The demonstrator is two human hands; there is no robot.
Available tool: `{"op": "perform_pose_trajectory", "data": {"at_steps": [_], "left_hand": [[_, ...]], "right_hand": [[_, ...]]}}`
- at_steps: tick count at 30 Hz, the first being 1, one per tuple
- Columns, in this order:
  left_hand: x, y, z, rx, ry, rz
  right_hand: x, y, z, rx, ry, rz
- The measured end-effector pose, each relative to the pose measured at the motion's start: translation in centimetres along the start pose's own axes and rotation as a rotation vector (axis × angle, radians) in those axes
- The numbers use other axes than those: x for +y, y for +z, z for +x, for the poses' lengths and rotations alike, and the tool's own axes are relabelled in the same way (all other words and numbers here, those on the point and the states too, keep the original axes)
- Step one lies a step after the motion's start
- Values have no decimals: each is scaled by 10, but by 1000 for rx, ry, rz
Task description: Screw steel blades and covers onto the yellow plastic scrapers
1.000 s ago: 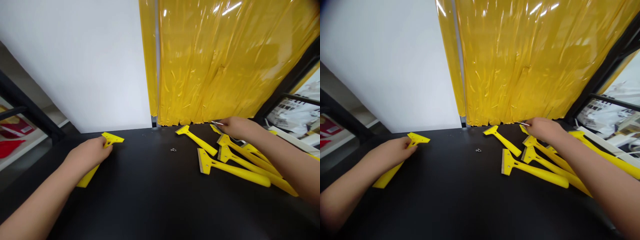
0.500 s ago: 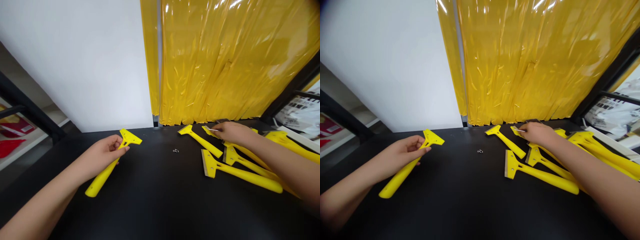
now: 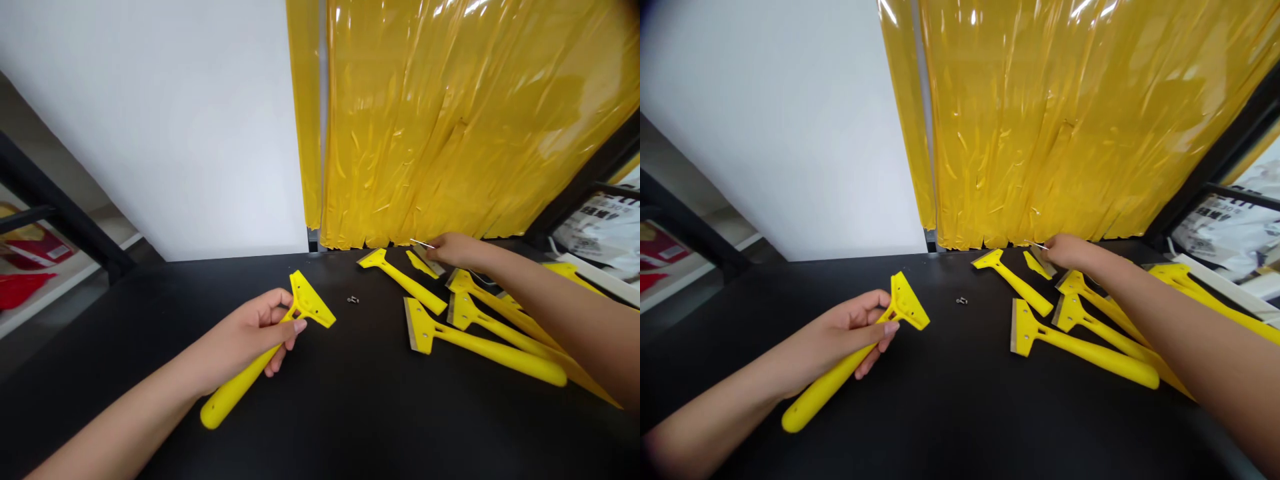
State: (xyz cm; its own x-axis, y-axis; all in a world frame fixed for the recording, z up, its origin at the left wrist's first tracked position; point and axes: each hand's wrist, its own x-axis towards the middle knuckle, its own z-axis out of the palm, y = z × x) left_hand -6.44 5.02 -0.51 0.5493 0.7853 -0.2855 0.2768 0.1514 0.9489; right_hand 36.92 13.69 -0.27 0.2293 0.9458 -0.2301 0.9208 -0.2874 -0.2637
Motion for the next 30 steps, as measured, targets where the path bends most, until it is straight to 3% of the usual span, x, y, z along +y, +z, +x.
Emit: {"op": "perform_pose_trajectory", "data": {"at_steps": [3,5,9,12,16,20,25,30], "left_hand": [[-1,11,0,-20,-9,4],[-2,18,0,-19,-19,-22],[1,32,-1,-23,-33,-79],[5,40,-1,-9,-93,-36],[12,46,-1,-60,-185,-30],[17,49,4,-93,-179,-12],[11,50,10,-46,-137,4],[1,49,9,-99,-108,-41]], "right_hand": [[-15,-4,-21,163,-117,174],[-32,-1,-44,177,-233,328],[-75,18,-99,-17,-455,587],[-97,38,-125,-336,-573,936],[-102,57,-135,-443,-511,1069],[-100,66,-138,-555,-453,1227],[-103,77,-139,-472,-455,1133],[-105,86,-139,-337,-438,1027]]}}
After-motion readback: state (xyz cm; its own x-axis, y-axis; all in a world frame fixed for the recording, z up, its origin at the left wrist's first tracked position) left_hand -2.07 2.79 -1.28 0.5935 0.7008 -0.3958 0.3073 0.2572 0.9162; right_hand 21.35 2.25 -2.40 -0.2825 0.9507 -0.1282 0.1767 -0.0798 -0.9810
